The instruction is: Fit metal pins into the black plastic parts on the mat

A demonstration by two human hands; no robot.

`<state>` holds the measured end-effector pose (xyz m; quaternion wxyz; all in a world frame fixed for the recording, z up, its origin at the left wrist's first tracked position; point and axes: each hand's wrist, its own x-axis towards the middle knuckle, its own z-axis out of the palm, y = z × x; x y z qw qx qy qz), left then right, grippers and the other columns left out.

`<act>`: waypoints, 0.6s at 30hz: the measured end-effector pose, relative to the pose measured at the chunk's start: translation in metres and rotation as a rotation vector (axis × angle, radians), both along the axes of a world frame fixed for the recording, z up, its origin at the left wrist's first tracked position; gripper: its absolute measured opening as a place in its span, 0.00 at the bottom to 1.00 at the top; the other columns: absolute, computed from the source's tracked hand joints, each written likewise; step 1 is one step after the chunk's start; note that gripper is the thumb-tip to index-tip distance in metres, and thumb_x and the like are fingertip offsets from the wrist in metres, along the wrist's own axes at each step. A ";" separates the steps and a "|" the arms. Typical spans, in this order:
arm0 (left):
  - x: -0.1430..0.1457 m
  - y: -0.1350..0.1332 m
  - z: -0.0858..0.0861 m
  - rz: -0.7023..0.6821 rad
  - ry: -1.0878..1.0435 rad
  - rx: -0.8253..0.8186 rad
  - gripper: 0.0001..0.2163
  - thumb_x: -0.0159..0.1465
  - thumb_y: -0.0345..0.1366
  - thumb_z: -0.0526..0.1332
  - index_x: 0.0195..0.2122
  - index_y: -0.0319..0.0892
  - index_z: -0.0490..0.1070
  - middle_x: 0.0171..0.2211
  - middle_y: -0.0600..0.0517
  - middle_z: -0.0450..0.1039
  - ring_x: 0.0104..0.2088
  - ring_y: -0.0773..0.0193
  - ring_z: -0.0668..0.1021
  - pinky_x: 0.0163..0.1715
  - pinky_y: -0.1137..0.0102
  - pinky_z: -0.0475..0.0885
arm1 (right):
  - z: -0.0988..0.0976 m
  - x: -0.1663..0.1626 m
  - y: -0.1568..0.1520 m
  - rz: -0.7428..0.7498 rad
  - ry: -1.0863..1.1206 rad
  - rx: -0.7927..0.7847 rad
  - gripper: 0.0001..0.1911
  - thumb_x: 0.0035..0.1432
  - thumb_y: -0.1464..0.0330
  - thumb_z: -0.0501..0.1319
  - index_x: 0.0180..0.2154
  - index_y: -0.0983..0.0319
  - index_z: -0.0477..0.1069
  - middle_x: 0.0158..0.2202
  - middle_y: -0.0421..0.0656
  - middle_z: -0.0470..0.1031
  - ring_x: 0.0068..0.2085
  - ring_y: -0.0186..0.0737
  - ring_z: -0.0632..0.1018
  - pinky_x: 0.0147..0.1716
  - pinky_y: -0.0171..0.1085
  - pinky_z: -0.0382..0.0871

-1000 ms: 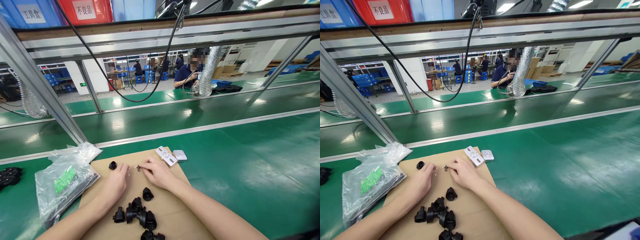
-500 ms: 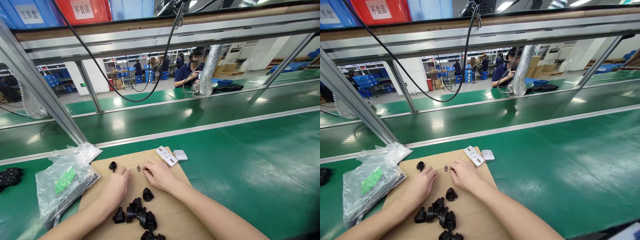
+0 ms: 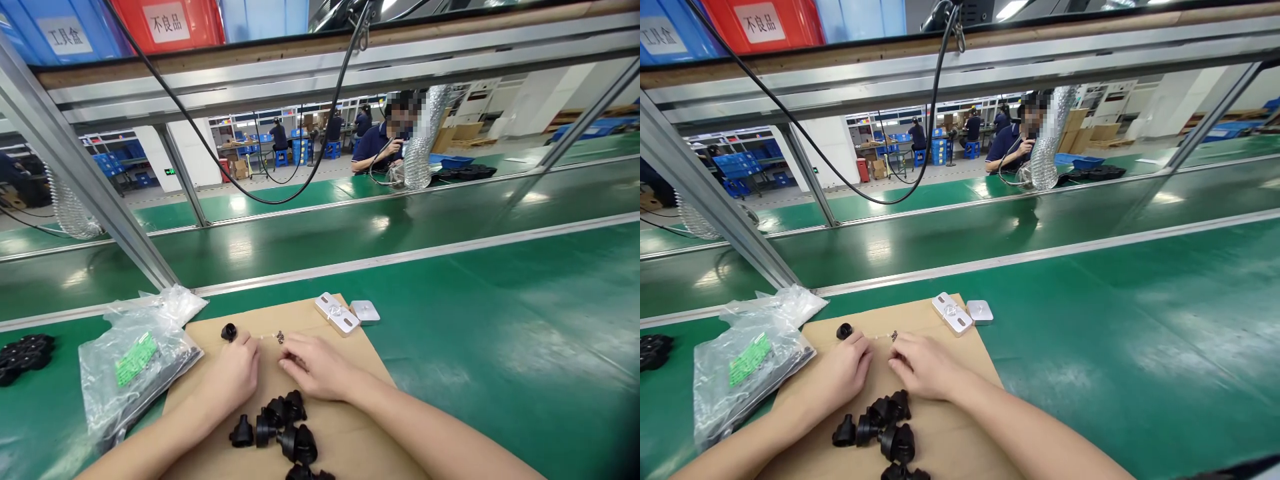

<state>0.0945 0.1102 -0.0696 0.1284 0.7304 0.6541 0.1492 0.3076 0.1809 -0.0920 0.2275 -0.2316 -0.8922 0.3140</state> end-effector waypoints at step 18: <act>0.019 0.005 -0.028 0.076 -1.418 -0.402 0.18 0.67 0.49 0.66 0.34 0.41 0.63 0.19 0.58 0.64 0.18 0.74 0.60 0.19 0.75 0.49 | -0.016 -0.010 0.004 -0.087 0.352 -0.316 0.09 0.69 0.65 0.60 0.40 0.62 0.76 0.36 0.41 0.73 0.37 0.32 0.73 0.35 0.30 0.65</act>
